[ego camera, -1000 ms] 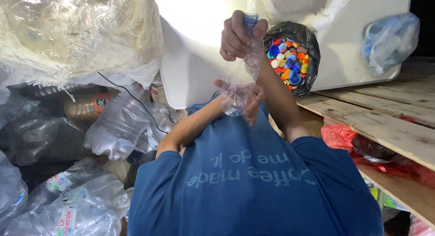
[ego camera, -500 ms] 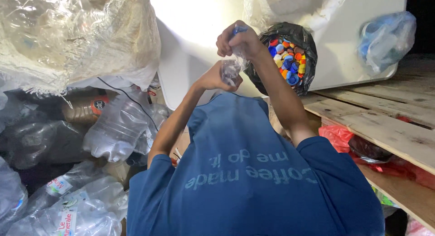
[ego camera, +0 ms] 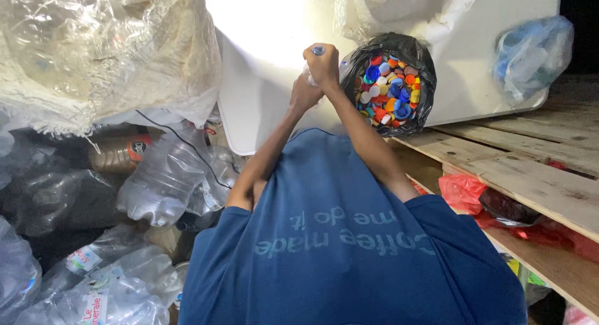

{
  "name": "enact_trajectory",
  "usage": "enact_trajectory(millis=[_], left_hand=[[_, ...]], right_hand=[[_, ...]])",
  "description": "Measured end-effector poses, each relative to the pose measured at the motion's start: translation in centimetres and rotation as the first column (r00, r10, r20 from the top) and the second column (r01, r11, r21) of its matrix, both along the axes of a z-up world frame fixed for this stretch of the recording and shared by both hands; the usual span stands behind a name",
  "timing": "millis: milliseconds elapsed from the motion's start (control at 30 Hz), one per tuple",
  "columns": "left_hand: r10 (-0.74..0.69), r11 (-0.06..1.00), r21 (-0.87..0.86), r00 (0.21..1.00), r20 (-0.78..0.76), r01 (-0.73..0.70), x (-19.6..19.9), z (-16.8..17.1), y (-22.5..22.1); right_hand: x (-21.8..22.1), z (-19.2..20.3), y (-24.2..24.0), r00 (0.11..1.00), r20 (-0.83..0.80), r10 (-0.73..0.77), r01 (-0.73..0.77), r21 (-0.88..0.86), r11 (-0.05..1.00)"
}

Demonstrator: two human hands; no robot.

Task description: The person repeatedly picks up plastic bottles from a white sack, removes the caps by hand, and places the caps into a black bag while discarding the bottles into a separate sack. The process is continuous throughout the video.

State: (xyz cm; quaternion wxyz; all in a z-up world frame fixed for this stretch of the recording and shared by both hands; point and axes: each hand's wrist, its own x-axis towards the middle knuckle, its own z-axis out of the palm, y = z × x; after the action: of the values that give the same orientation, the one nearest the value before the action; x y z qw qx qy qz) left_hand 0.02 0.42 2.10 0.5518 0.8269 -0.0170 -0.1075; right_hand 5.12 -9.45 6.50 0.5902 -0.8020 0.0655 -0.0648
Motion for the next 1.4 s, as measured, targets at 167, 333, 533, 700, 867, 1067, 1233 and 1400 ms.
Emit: enact_trajectory(millis=[167,333,533,700,867,1067,1233,1400], left_hand=[[-0.492,0.815,-0.537,0.751,-0.441,0.219,-0.8,2.3,3.4],[-0.865,-0.071,-0.979,0.501,-0.034,-0.19,-3.0,8.2,5.0],[-0.44,-0.892,-0.416,0.122,0.89,-0.176,-3.9,10.0,-6.8],[-0.589,-0.808,-0.568,0.246,0.77,-0.156,-5.6,12.7,-5.9],[-0.857,-0.118,-0.992,0.502,0.119,0.034,-4.1,11.1,1.6],[-0.266,0.788,-0.615,0.883,-0.387,-0.032,-1.9,9.6,2.6],[0.13,0.983,0.144,0.988,-0.082,-0.118,0.2,6.6,1.8],[0.137,0.953,0.272,0.991,-0.001,-0.131,-0.4,4.1,1.4]], right_hand=[[0.0,1.3,-3.3,0.95,-0.184,0.253,-0.085,0.625,0.776],[0.6,6.5,-3.3,0.739,0.361,0.569,-0.301,0.932,-0.2],[1.8,16.0,2.0,0.363,0.787,0.499,-0.472,0.617,-0.63],[1.9,20.9,2.0,0.152,0.872,0.465,-0.387,0.485,-0.784],[1.5,19.6,-1.5,0.117,0.746,0.655,-0.51,0.611,-0.605],[0.9,10.6,-1.5,0.685,0.144,0.714,-0.439,0.864,0.247],[1.7,0.6,0.5,0.973,-0.218,0.075,0.027,0.431,0.902],[1.5,-1.5,0.5,0.949,-0.279,-0.148,0.195,0.145,0.97]])
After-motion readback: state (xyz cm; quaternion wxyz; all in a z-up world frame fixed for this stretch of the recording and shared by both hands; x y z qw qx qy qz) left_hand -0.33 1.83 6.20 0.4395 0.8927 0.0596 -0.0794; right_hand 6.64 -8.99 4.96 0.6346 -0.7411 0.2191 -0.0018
